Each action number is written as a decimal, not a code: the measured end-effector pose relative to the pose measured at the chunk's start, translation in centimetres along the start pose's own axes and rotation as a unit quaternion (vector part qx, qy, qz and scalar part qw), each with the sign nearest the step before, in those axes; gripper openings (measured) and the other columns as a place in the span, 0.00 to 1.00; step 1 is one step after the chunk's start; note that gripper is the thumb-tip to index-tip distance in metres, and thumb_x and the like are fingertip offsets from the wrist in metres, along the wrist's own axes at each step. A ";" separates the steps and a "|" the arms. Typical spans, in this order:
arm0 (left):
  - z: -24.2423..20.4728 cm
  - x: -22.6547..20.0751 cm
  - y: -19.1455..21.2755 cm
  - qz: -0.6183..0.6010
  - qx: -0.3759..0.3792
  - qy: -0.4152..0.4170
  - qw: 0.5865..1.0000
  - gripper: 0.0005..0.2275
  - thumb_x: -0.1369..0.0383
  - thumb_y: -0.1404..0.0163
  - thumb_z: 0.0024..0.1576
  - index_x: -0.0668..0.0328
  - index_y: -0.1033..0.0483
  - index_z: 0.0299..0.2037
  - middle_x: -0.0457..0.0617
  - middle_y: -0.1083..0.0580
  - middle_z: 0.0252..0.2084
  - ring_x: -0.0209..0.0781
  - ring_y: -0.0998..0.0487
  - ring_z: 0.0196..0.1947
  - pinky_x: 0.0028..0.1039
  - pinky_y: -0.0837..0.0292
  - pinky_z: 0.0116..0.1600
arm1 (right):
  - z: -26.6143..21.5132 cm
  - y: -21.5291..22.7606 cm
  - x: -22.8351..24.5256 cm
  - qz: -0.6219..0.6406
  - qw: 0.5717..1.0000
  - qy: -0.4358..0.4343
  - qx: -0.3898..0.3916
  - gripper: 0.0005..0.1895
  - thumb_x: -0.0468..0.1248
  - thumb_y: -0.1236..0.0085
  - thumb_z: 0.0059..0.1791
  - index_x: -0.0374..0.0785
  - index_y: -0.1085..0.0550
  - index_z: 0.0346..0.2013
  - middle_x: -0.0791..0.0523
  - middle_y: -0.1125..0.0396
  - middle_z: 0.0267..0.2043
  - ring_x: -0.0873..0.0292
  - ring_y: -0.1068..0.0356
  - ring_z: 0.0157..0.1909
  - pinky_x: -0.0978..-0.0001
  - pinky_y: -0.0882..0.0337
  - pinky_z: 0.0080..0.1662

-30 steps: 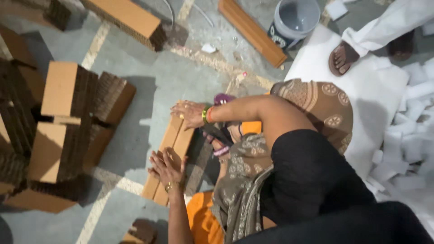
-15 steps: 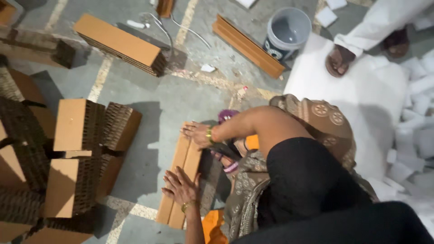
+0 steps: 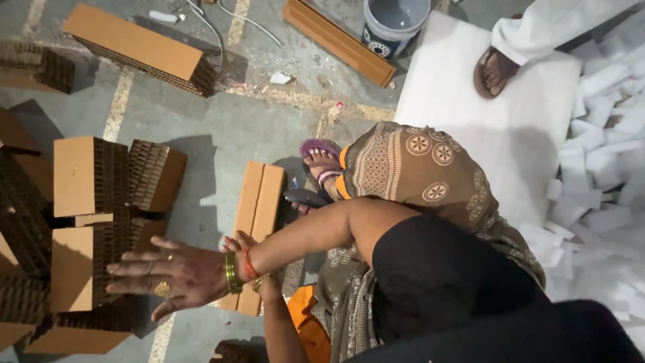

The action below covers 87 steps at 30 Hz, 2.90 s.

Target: The person sits on the floor and assembles corrugated cardboard boxes by folding the flaps and pressing the edges to secure the shape. They handle multiple flat cardboard pieces, fold them into rectangular boxes, and place the finished items into a stack.

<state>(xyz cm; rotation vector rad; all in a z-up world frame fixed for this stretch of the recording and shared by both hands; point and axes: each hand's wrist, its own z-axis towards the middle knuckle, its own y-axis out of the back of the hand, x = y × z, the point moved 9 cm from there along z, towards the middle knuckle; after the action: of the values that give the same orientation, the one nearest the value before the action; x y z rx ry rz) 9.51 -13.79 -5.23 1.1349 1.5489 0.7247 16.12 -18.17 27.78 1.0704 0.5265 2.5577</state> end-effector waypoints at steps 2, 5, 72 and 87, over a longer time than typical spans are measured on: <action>-0.6 0.9 -0.7 -0.004 0.021 0.021 1.000 0.31 0.49 0.47 0.55 0.55 0.36 0.67 0.58 0.34 0.67 0.56 0.35 0.68 0.47 0.43 0.69 | -0.9 0.3 -0.8 -0.014 1.000 -0.007 -0.010 0.43 0.71 0.76 0.55 0.63 0.66 0.80 0.64 0.71 0.82 0.60 0.68 0.83 0.33 0.60 0.78; -0.1 1.0 -0.9 -0.009 0.040 0.037 0.998 0.30 0.49 0.47 0.55 0.54 0.35 0.66 0.57 0.33 0.66 0.55 0.34 0.66 0.46 0.42 0.68 | -2.9 0.0 -2.6 -0.043 0.997 -0.050 0.030 0.42 0.70 0.74 0.55 0.60 0.62 0.80 0.61 0.65 0.82 0.56 0.62 0.82 0.35 0.57 0.79; 3.8 -7.4 3.9 0.220 -0.066 -0.045 0.972 0.56 0.43 0.40 0.45 0.64 0.61 0.77 0.65 0.55 0.77 0.65 0.60 0.77 0.67 0.71 0.70 | -18.8 -4.1 -22.7 -0.276 0.812 -0.048 0.512 0.60 0.71 0.42 0.40 0.43 0.51 0.75 0.50 0.59 0.79 0.48 0.66 0.80 0.41 0.66 0.74; 3.7 -9.4 6.4 0.110 -0.066 -0.044 0.991 0.58 0.48 0.31 0.32 0.66 0.52 0.72 0.61 0.42 0.68 0.60 0.43 0.69 0.54 0.57 0.74 | -19.8 -5.2 -23.6 -0.265 0.845 0.091 0.456 0.58 0.49 0.25 0.30 0.35 0.42 0.70 0.49 0.44 0.71 0.47 0.47 0.74 0.41 0.52 0.72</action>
<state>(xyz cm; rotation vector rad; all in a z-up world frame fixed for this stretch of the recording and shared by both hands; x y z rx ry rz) 15.14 -20.46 2.98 1.2334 1.2938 0.8990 18.25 -27.77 -1.93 0.7290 1.9105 1.8720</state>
